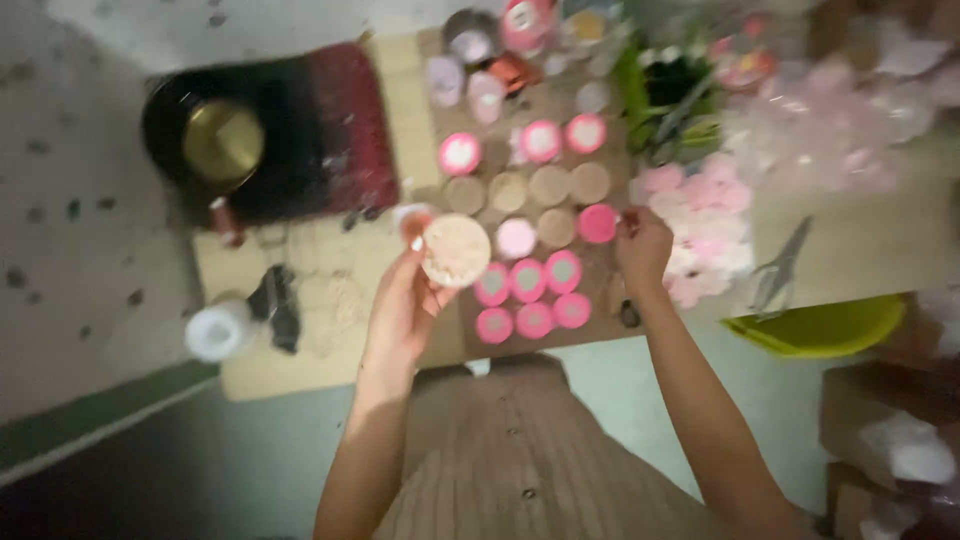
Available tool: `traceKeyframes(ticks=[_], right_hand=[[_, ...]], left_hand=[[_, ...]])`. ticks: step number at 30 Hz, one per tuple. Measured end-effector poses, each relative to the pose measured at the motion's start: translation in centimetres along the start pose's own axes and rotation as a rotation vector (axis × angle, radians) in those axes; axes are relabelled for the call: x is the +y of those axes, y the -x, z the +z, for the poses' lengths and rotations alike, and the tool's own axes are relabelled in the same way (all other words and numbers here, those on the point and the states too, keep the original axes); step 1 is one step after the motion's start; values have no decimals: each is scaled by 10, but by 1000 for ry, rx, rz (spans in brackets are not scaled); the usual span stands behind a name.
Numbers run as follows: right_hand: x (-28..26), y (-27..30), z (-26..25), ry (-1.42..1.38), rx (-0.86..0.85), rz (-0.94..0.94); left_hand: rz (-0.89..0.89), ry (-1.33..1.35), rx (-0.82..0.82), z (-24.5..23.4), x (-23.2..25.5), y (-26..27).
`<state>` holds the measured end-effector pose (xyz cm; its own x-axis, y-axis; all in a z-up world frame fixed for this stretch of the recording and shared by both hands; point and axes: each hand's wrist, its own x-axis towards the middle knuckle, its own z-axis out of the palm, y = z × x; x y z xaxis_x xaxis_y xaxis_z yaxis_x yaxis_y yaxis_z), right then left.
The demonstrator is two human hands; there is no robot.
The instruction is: Assembling flower-shaped candles by placing wicks and flower components into molds.
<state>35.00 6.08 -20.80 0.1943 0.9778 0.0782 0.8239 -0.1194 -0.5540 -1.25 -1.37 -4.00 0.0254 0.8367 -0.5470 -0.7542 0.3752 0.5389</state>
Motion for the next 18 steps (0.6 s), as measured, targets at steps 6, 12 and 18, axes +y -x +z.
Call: traceKeyframes(ticks=[6, 12, 18], right_hand=[[-116, 156, 98, -325, -458, -85], [-144, 219, 224, -264, -438, -47], [-198, 225, 219, -154, -359, 236]], left_hand=[[137, -46, 83, -105, 66, 27], [50, -26, 118, -166, 80, 38], [-30, 9, 106, -190, 76, 40]])
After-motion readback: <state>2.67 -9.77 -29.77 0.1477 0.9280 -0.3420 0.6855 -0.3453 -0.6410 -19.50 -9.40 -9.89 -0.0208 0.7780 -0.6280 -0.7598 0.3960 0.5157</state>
